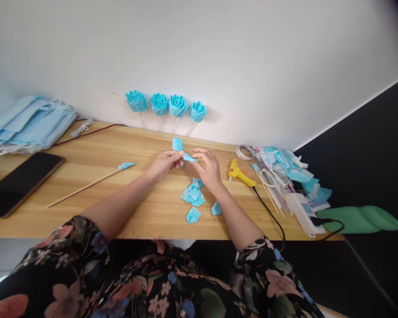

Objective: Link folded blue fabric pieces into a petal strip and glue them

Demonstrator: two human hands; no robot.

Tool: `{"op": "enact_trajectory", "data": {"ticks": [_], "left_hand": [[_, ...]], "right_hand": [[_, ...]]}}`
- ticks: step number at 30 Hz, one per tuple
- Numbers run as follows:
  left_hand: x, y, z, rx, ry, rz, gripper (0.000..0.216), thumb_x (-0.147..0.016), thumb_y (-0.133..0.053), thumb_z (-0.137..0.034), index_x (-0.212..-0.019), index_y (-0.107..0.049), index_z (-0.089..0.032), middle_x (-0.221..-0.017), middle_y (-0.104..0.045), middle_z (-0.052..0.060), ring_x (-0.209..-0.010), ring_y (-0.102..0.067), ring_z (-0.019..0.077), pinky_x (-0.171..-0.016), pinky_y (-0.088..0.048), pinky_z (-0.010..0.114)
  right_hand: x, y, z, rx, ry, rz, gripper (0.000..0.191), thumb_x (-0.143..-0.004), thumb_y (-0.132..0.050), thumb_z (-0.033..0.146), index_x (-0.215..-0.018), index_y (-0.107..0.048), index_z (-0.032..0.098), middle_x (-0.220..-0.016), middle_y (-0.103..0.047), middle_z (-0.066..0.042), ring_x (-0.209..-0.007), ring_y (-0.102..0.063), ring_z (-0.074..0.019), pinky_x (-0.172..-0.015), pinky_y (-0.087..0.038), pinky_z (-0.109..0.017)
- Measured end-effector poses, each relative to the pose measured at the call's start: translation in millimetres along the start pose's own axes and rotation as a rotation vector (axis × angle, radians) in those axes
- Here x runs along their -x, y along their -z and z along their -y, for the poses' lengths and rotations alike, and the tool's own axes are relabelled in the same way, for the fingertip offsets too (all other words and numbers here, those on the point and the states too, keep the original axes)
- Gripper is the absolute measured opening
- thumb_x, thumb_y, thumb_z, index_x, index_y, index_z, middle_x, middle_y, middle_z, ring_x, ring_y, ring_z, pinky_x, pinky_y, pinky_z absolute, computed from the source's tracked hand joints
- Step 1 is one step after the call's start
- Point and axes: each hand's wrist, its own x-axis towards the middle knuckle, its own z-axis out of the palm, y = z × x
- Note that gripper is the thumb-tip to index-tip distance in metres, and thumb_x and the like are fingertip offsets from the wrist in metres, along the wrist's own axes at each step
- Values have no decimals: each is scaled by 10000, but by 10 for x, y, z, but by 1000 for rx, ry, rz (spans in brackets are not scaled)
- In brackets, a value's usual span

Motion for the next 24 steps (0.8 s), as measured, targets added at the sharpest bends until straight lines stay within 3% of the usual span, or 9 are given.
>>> {"op": "enact_trajectory", "data": {"ticks": [3, 7, 11, 16, 19, 24], "left_hand": [[-5, 21, -22, 54, -10, -80, 536, -651, -820, -676, -634, -675, -160, -545, -590, 9, -488, -482, 85, -488, -349, 245], [-3, 33, -37, 48, -50, -125, 538, -644, -820, -677, -623, -666, -162, -542, -581, 7, -495, -484, 88, -489, -352, 241], [13, -3, -40, -94, -130, -110, 496, -683, -808, -634, -635, -664, -161, -573, -582, -5, -531, -471, 85, -538, -368, 240], [-5, -41, -35, -159, -163, -118, 436, -619, -870, -508, -849, -735, -164, -694, -639, -8, -626, -521, 109, -616, -418, 258], [-21, -44, -19, -190, -149, -111, 378, -613, -866, -459, -785, -717, -157, -691, -635, -5, -638, -528, 115, -634, -426, 268], [-21, -47, 7, -172, -137, -93, 344, -631, -839, -441, -729, -681, -151, -701, -643, 5, -663, -555, 122, -684, -455, 276]], "right_hand": [[20, -36, 5, -216, -263, -33, 230, -864, -663, 461, -815, -659, 236, -914, -720, -35, -930, -638, -232, -917, -507, -374], [17, -58, -6, -419, -504, -73, 343, -804, -670, 527, -681, -577, 221, -663, -563, 25, -717, -529, -157, -747, -472, -293], [6, -56, 31, -452, -530, -66, 361, -761, -693, 530, -651, -563, 212, -638, -519, 40, -692, -483, -137, -708, -429, -272], [23, -73, 63, -399, -509, -36, 377, -777, -666, 545, -636, -571, 208, -615, -497, 39, -664, -438, -132, -654, -366, -269], [29, -87, 53, -414, -495, -34, 376, -795, -660, 543, -646, -604, 202, -637, -534, 26, -678, -475, -138, -666, -389, -273], [27, -108, 26, -477, -449, -48, 332, -784, -702, 504, -931, -713, 207, -903, -721, -17, -850, -634, -177, -774, -494, -286]]}}
